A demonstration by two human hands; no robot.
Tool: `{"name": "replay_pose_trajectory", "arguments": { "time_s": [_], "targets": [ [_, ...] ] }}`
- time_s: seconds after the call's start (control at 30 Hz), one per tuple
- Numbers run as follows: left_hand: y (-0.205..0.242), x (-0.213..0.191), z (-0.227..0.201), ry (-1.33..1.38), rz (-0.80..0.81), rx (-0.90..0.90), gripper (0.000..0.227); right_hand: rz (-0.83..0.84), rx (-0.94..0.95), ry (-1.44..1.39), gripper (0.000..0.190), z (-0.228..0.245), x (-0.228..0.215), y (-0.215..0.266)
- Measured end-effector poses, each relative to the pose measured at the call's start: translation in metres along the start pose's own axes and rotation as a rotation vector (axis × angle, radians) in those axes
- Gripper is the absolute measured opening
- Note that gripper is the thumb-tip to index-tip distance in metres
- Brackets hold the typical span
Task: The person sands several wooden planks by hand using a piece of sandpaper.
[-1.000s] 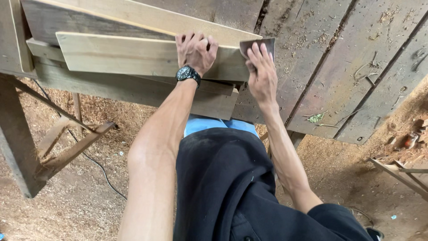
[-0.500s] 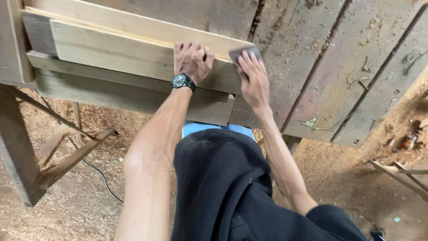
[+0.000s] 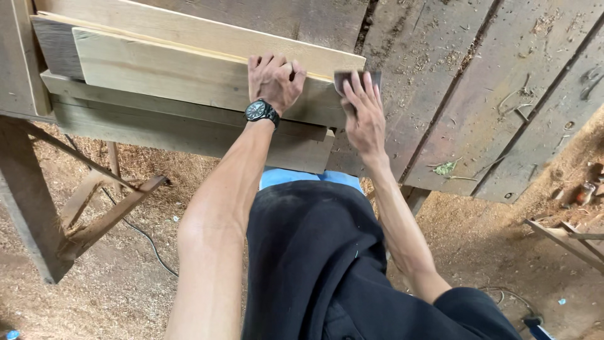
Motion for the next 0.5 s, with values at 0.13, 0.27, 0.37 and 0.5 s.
{"name": "replay_pose_trajectory", "arguments": {
  "time_s": [0.13, 0.27, 0.37, 0.5],
  "targets": [
    [0.001, 0.006, 0.006, -0.017, 0.017, -0.048, 0.033, -0.019, 0.014, -0.08, 0.041, 0.0, -0.003, 0.01],
    [0.0, 0.009, 0.005, -0.015, 0.021, -0.019, 0.03, -0.022, 0.043, -0.047, 0.039, 0.0, -0.009, 0.02],
    [-0.002, 0.005, 0.003, -0.003, -0.01, -0.017, 0.032, -0.022, 0.064, -0.006, 0.037, -0.011, 0.005, -0.013],
    [0.001, -0.007, -0.006, -0.049, -0.077, 0.045, 0.027, -0.037, 0.062, -0.08, 0.036, -0.003, -0.007, 0.013]
  ]
}}
Point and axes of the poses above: each hand's wrist, its own y-axis away from the middle knuckle, its own x-axis out of the palm, z = x × y, the point moved 10 cm from there along -y, towards the middle knuckle, and after that the axes turned 2 degrees about y, right-handed, at the moved point
